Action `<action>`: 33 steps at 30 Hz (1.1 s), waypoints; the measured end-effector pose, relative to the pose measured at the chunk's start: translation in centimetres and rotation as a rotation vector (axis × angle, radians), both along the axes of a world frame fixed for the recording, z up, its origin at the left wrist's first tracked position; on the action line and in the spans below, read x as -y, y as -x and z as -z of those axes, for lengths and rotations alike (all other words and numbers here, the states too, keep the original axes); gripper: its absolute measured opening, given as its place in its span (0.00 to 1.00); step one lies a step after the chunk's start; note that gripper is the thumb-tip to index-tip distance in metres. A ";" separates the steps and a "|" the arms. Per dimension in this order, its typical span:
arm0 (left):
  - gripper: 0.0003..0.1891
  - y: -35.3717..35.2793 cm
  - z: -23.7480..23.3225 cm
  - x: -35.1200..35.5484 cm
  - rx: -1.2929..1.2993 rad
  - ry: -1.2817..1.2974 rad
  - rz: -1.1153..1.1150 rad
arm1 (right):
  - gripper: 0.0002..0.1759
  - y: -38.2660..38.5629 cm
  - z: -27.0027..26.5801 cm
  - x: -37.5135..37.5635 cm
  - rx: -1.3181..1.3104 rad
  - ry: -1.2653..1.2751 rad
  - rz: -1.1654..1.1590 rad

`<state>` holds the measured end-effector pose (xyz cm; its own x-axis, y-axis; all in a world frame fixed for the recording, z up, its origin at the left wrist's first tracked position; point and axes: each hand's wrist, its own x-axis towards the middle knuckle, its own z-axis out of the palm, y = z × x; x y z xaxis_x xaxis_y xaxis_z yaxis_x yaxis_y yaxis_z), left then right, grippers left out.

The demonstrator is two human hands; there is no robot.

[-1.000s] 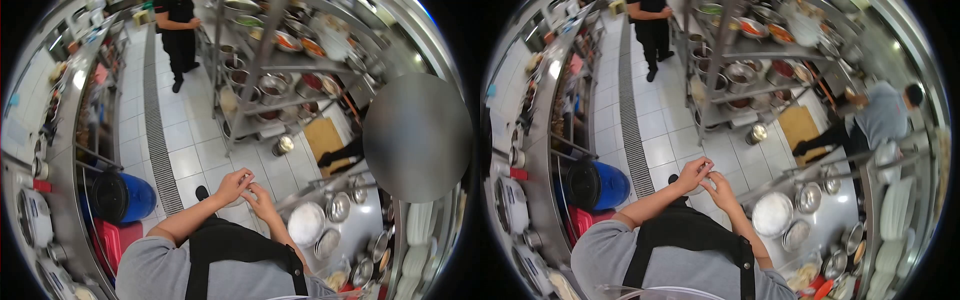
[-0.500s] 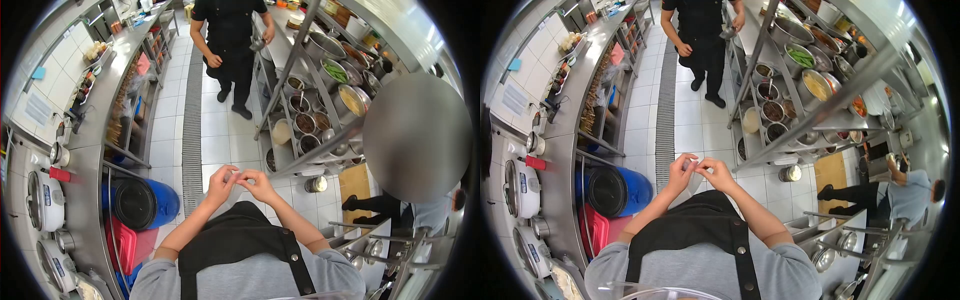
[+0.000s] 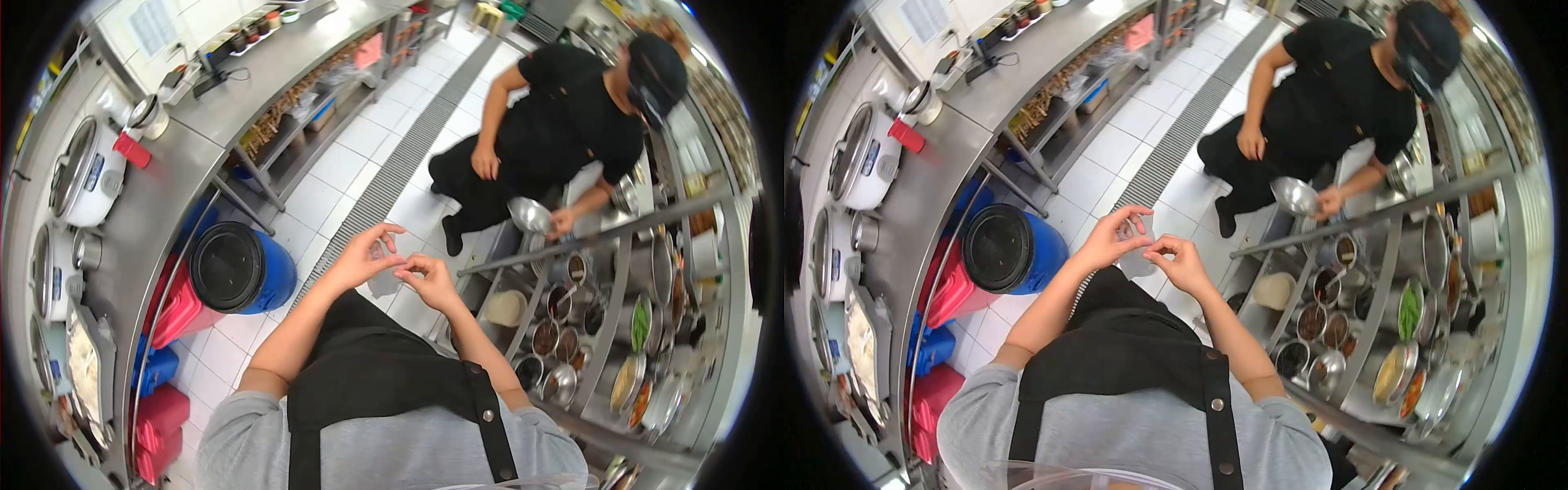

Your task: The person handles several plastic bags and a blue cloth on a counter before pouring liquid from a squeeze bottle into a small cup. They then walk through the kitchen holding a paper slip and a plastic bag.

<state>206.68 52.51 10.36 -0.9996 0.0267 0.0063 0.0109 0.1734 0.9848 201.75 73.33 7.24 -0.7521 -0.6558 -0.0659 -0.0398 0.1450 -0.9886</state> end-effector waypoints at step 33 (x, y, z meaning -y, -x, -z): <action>0.07 65.7 -0.6 30.4 -0.721 0.479 0.389 | 0.09 68.9 -1.2 30.2 0.369 0.108 0.078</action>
<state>140.93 22.14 10.97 -0.6794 0.5171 0.5206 0.7308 0.4133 0.5432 132.84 43.11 8.44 -0.7385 -0.6155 -0.2753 0.3284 0.0282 -0.9441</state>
